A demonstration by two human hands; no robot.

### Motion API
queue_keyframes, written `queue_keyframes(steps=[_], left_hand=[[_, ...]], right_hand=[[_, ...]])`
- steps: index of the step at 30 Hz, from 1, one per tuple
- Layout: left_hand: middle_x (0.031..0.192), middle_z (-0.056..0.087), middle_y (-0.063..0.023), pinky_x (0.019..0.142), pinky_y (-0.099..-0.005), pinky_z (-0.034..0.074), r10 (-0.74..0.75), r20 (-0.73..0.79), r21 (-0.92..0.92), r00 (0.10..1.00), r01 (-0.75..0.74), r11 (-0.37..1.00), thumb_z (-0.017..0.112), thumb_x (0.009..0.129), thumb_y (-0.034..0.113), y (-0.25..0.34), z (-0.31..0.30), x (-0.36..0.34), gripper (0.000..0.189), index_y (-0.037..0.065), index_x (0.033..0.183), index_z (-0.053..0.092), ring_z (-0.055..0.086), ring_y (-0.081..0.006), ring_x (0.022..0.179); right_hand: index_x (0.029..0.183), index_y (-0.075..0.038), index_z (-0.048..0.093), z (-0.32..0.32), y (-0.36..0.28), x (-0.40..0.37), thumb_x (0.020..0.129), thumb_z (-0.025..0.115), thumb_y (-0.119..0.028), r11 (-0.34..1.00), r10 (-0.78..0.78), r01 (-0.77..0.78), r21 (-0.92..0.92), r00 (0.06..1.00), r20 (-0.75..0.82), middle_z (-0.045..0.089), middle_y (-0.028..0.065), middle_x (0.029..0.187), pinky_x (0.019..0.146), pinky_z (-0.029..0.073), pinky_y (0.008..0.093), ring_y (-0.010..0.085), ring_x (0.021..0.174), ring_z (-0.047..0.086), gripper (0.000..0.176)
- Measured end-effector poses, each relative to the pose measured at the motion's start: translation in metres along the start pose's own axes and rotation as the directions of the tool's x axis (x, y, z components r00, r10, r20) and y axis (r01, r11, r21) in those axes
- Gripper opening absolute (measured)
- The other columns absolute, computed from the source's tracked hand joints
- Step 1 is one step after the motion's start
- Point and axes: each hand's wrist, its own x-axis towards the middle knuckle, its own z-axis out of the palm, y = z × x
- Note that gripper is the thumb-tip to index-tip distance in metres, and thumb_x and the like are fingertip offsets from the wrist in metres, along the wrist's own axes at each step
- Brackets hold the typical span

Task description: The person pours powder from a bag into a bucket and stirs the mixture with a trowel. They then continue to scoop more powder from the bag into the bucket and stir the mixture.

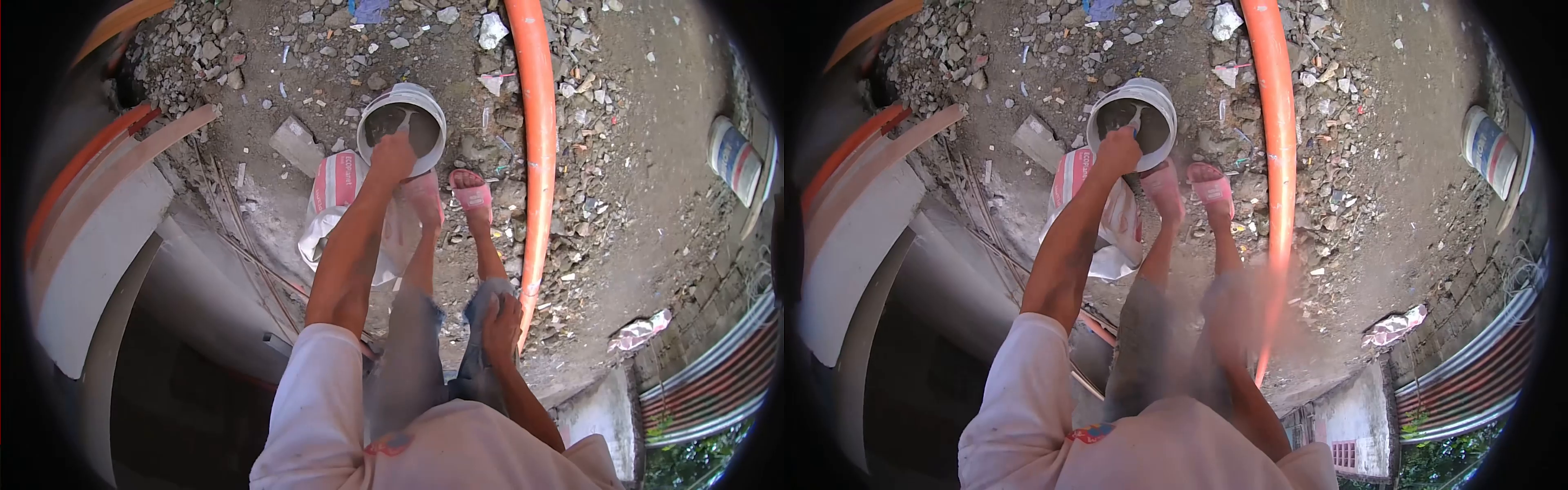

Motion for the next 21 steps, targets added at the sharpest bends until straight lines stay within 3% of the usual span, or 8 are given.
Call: queue_keyframes(steps=[3, 6, 9, 12, 15, 21], left_hand=[[0.094, 0.065, -0.0259, 0.080, -0.0470, 0.051, -0.166, 0.130, -0.389, 0.978, 0.204, 0.898, 0.053, 0.080, 0.014, -0.010, -0.015, -0.006, 0.025, -0.001, 0.097, 0.064, 0.064, -0.0390, 0.091], [0.095, 0.064, -0.0287, 0.080, -0.0504, 0.049, -0.258, 0.470, -0.580, 0.844, 0.515, 0.631, 0.052, 0.079, 0.013, -0.022, -0.026, -0.026, 0.025, 0.001, 0.096, 0.065, 0.063, -0.0415, 0.093], [0.092, 0.063, -0.0306, 0.075, -0.0500, 0.050, -0.135, 0.039, -0.349, 0.990, 0.140, 0.927, 0.051, 0.081, 0.012, -0.015, -0.025, -0.070, 0.026, -0.001, 0.099, 0.063, 0.065, -0.0410, 0.085], [0.094, 0.061, -0.0312, 0.072, -0.0509, 0.051, -0.059, 0.103, -0.011, 0.993, 0.060, 0.998, 0.050, 0.084, 0.012, -0.009, -0.026, -0.093, 0.031, -0.002, 0.111, 0.058, 0.064, -0.0417, 0.085], [0.097, 0.059, -0.0291, 0.070, -0.0510, 0.051, -0.082, 0.073, 0.094, 0.994, 0.075, 0.993, 0.048, 0.087, 0.012, 0.007, -0.035, -0.108, 0.036, -0.001, 0.121, 0.049, 0.063, -0.0444, 0.083], [0.096, 0.058, -0.0273, 0.067, -0.0492, 0.053, 0.037, -0.058, 0.175, 0.998, -0.026, 0.984, 0.045, 0.089, 0.009, 0.018, -0.019, -0.059, 0.039, -0.002, 0.126, 0.044, 0.063, -0.0438, 0.075]], right_hand=[[0.114, 0.002, 0.052, 0.007, 0.011, 0.003, 0.095, 0.046, -0.033, 0.996, -0.015, 0.010, -0.093, 0.998, -0.062, 0.053, 0.0222, 0.115, 0.092, 0.040, 0.0463, 0.0391, 0.110, 0.049, 0.040], [0.113, 0.002, 0.052, 0.006, 0.007, -0.002, 0.095, 0.047, -0.031, 0.990, -0.012, 0.002, -0.138, 0.998, -0.066, 0.053, 0.0224, 0.114, 0.092, 0.039, 0.0464, 0.0393, 0.110, 0.049, 0.038], [0.112, 0.002, 0.053, 0.008, 0.006, 0.001, 0.095, 0.047, -0.030, 0.991, -0.007, -0.004, -0.136, 0.996, -0.085, 0.054, 0.0228, 0.112, 0.091, 0.039, 0.0465, 0.0397, 0.107, 0.050, 0.037], [0.110, 0.002, 0.053, -0.006, -0.002, -0.004, 0.095, 0.048, -0.030, 1.000, 0.010, -0.011, -0.026, 0.999, -0.039, 0.054, 0.0231, 0.109, 0.090, 0.039, 0.0469, 0.0399, 0.105, 0.050, 0.036], [0.109, 0.002, 0.053, -0.008, -0.001, -0.004, 0.095, 0.048, -0.030, 0.998, 0.038, -0.039, 0.058, 0.999, 0.016, 0.054, 0.0236, 0.109, 0.090, 0.039, 0.0473, 0.0400, 0.105, 0.050, 0.035], [0.110, 0.002, 0.053, 0.006, 0.010, 0.001, 0.095, 0.048, -0.028, 0.995, -0.013, 0.004, -0.097, 0.995, -0.096, 0.054, 0.0242, 0.109, 0.089, 0.039, 0.0473, 0.0401, 0.105, 0.050, 0.034]])
